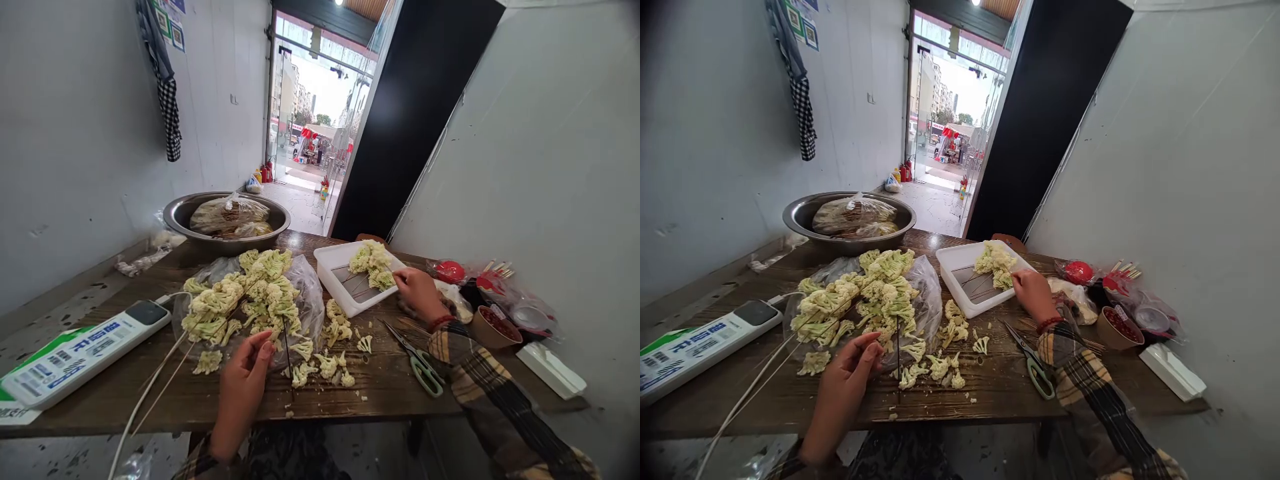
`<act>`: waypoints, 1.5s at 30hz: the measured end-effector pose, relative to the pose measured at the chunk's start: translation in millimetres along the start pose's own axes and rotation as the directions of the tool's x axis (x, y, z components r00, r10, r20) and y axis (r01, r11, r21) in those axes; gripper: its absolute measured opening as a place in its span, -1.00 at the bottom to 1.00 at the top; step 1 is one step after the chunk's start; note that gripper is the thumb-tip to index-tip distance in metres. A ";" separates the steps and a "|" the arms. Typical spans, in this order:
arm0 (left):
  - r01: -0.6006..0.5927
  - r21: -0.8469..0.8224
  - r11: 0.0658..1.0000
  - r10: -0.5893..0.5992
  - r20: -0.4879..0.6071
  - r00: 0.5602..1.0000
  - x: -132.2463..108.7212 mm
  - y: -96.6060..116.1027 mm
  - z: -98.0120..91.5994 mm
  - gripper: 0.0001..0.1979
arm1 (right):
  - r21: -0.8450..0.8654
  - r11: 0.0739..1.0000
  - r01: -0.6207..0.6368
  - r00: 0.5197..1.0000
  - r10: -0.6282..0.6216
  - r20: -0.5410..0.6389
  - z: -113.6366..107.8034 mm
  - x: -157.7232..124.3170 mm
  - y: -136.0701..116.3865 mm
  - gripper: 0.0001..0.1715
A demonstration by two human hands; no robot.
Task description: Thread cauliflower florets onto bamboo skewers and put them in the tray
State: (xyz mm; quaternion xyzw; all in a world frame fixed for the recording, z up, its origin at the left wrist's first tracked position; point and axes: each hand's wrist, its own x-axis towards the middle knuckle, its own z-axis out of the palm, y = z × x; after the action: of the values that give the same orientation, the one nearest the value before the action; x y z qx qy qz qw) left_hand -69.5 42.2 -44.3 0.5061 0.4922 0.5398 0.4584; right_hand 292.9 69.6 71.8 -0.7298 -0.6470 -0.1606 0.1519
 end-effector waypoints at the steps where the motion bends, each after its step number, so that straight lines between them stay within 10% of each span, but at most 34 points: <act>1: 0.005 0.007 1.000 -0.005 0.009 1.000 -0.1 -0.2 -0.6 -0.52 | -0.021 0.999 0.027 1.000 -0.027 0.014 1.9 2.7 -5.8 -0.69; 26: 0.113 0.129 0.985 -0.107 -0.052 0.993 0.9 1.1 1.5 -0.51 | -0.142 0.941 0.306 0.948 -0.289 0.133 57.7 108.3 -11.1 -0.60; 45: 0.095 0.158 0.983 -0.085 -0.072 0.994 -0.4 6.9 4.4 -0.64 | -0.164 0.907 0.389 0.901 -0.337 0.275 80.8 123.9 -26.5 -0.62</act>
State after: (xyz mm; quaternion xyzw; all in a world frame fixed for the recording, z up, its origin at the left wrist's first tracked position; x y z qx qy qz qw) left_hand -65.0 41.5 -37.4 0.5009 0.5711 0.4932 0.4239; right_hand 283.4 218.4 52.7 -0.6216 -0.7646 -0.1656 -0.0399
